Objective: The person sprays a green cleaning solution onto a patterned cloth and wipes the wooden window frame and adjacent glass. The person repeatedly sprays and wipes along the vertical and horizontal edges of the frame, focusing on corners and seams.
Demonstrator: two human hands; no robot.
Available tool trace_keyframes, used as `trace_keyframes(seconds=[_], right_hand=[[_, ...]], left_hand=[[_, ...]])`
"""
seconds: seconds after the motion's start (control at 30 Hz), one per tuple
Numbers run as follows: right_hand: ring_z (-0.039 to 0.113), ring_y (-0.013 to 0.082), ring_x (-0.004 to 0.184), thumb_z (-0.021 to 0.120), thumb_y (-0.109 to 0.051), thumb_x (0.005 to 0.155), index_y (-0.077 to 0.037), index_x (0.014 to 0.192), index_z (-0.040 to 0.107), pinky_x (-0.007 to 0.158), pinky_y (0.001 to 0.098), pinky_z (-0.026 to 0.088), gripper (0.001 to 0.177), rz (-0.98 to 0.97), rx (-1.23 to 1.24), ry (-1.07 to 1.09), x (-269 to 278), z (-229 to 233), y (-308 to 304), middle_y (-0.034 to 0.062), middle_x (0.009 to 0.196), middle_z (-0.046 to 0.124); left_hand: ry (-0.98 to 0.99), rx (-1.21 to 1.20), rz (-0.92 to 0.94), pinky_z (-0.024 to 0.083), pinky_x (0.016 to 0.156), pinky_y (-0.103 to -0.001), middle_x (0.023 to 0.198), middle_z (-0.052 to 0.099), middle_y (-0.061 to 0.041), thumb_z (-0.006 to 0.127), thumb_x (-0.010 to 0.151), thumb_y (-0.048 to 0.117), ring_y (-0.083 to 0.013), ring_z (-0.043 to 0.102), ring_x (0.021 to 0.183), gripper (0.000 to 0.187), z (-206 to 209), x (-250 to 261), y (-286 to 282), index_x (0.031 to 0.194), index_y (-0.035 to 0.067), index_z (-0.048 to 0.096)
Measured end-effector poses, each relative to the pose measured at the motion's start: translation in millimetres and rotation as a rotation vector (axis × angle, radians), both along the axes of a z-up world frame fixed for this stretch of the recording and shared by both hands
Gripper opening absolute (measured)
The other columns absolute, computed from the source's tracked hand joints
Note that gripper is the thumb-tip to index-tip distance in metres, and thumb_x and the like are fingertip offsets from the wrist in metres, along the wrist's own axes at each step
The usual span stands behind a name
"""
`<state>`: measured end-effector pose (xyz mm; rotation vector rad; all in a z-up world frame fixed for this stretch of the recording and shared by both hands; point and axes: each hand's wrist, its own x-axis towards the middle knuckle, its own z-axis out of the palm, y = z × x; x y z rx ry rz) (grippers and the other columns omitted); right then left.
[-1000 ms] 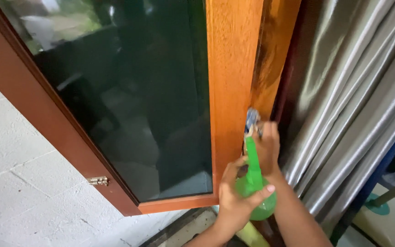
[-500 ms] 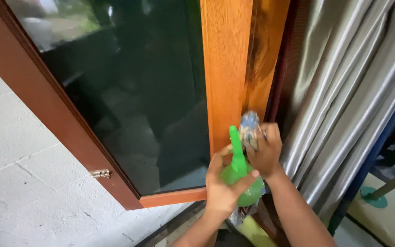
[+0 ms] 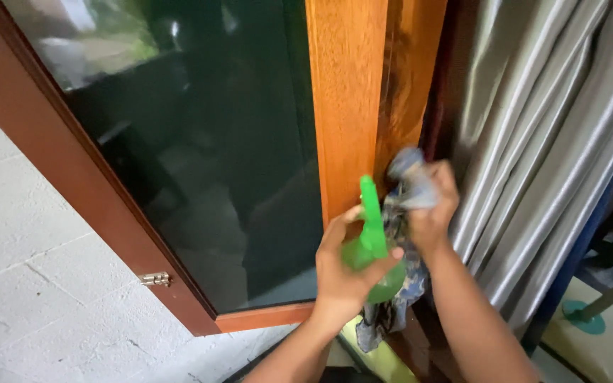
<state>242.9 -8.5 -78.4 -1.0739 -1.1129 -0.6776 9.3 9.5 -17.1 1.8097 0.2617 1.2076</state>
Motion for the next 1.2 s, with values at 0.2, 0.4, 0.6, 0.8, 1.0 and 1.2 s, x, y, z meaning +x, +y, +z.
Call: trace_keyframes(seconds=[0.2, 0.4, 0.6, 0.8, 1.0, 1.2], right_hand=[[0.064, 0.0167, 0.116, 0.06, -0.028, 0.1, -0.006, 0.125, 0.068, 0.108, 0.033, 0.048, 0.034, 0.097, 0.356, 0.529, -11.4, 121.6, 43.3, 0.0092, 0.125, 0.07], [0.053, 0.0275, 0.111, 0.043, -0.004, 0.099, 0.004, 0.117, 0.064, 0.095, 0.0361, 0.046, 0.029, -0.075, 0.252, -0.063, -36.1, 142.5, 43.1, 0.0142, 0.118, 0.052], [0.053, 0.0189, 0.113, 0.044, -0.053, 0.102, -0.006, 0.117, 0.059, 0.101, 0.036, 0.043, 0.052, 0.143, 0.271, 0.206, -19.3, 153.2, 61.5, 0.0073, 0.119, 0.058], [0.047, 0.0285, 0.096, 0.054, -0.014, 0.106, 0.002, 0.101, 0.049, 0.086, 0.041, 0.037, 0.017, -0.125, 0.249, -0.269, -24.7, 212.0, 46.9, 0.0118, 0.102, 0.042], [0.037, 0.0237, 0.077, 0.043, -0.029, 0.11, -0.002, 0.078, 0.038, 0.069, 0.0405, 0.027, 0.042, -0.236, 0.221, -0.186, -30.8, 157.4, 40.6, 0.0082, 0.081, 0.036], [0.054, 0.028, 0.085, 0.052, -0.01, 0.109, 0.0, 0.105, 0.047, 0.078, 0.0407, 0.043, 0.012, -0.364, 0.307, -0.151, -23.7, 158.1, 51.8, 0.0158, 0.099, 0.052]], left_hand=[[-0.127, 0.078, -0.07, 0.055, 0.102, -0.036, 0.133, 0.064, -0.011, 0.082, 0.079, 0.039, -0.0237, 0.066, 0.12, 0.068, 18.5, 14.0, -11.3, 0.133, 0.005, 0.059], [-0.145, 0.148, -0.12, 0.042, 0.114, -0.046, 0.147, 0.057, -0.018, 0.079, 0.081, 0.044, -0.0335, 0.053, 0.141, 0.063, 3.1, 20.3, -19.1, 0.129, 0.008, 0.06], [-0.219, 0.173, -0.146, 0.037, 0.121, -0.053, 0.152, 0.052, -0.025, 0.076, 0.085, 0.048, -0.0377, 0.047, 0.147, 0.066, 4.5, 31.6, -11.7, 0.131, 0.005, 0.057], [-0.175, 0.191, -0.17, 0.029, 0.125, -0.056, 0.153, 0.05, -0.028, 0.075, 0.082, 0.051, -0.0396, 0.041, 0.152, 0.07, 7.0, 44.1, -5.1, 0.134, 0.008, 0.055], [-0.047, 0.136, -0.212, 0.032, 0.119, -0.06, 0.155, 0.044, -0.035, 0.074, 0.079, 0.054, -0.0455, 0.03, 0.155, 0.072, -18.3, 42.4, -1.9, 0.135, 0.012, 0.059], [-0.083, 0.163, -0.231, 0.032, 0.12, -0.057, 0.156, 0.041, -0.036, 0.076, 0.08, 0.049, -0.0442, 0.031, 0.155, 0.07, -22.8, 45.1, -0.8, 0.135, 0.01, 0.058]])
